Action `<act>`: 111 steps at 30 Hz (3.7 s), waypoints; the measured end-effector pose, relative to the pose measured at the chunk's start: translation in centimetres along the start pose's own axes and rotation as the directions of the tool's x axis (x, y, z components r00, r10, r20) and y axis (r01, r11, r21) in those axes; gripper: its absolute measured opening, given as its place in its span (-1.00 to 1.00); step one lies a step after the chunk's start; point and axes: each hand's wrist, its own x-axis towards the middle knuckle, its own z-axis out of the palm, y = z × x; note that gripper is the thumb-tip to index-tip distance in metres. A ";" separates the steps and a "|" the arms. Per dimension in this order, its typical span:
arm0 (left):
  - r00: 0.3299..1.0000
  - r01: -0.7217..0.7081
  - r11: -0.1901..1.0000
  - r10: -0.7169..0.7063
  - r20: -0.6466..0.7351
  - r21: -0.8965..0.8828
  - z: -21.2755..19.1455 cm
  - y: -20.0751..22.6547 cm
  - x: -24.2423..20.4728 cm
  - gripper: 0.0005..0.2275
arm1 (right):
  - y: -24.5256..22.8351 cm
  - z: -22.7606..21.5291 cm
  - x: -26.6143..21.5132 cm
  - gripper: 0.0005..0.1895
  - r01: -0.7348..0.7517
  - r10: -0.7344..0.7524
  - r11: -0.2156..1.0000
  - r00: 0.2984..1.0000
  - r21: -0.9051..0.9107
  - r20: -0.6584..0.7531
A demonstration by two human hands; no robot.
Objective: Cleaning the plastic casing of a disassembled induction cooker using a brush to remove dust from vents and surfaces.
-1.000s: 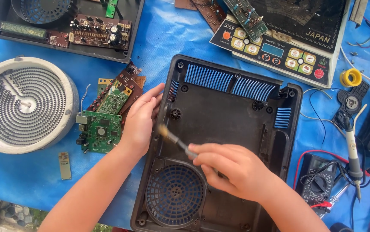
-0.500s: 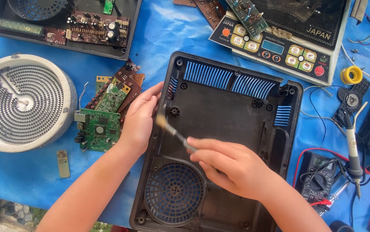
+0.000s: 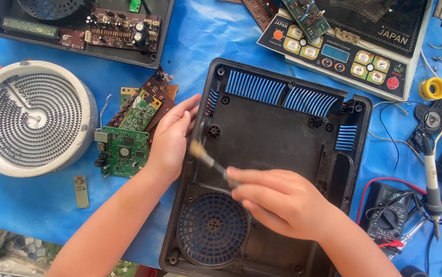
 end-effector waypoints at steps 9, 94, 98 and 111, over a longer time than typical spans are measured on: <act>0.999 0.034 0.999 -0.034 -0.009 0.013 0.1 0.6 -0.2 -0.57 | -0.6 -0.1 0.3 -0.73 0.026 -0.036 0.990 0.997 0.142 0.067; 0.988 -0.152 0.689 0.103 0.112 0.709 3.1 4.0 -4.7 -0.50 | -13.1 -0.1 -10.0 -0.79 -0.935 0.952 0.106 0.194 0.337 0.237; 0.988 -0.156 0.681 0.113 0.107 0.715 3.0 3.7 -4.4 -0.51 | -11.0 1.3 -14.5 -0.71 -0.891 0.963 0.262 0.218 0.372 -0.156; 0.981 -0.191 0.653 0.150 0.121 0.733 2.7 3.2 -4.1 -0.51 | -10.9 0.5 -14.1 -0.73 -0.932 0.935 0.323 0.287 0.163 -0.209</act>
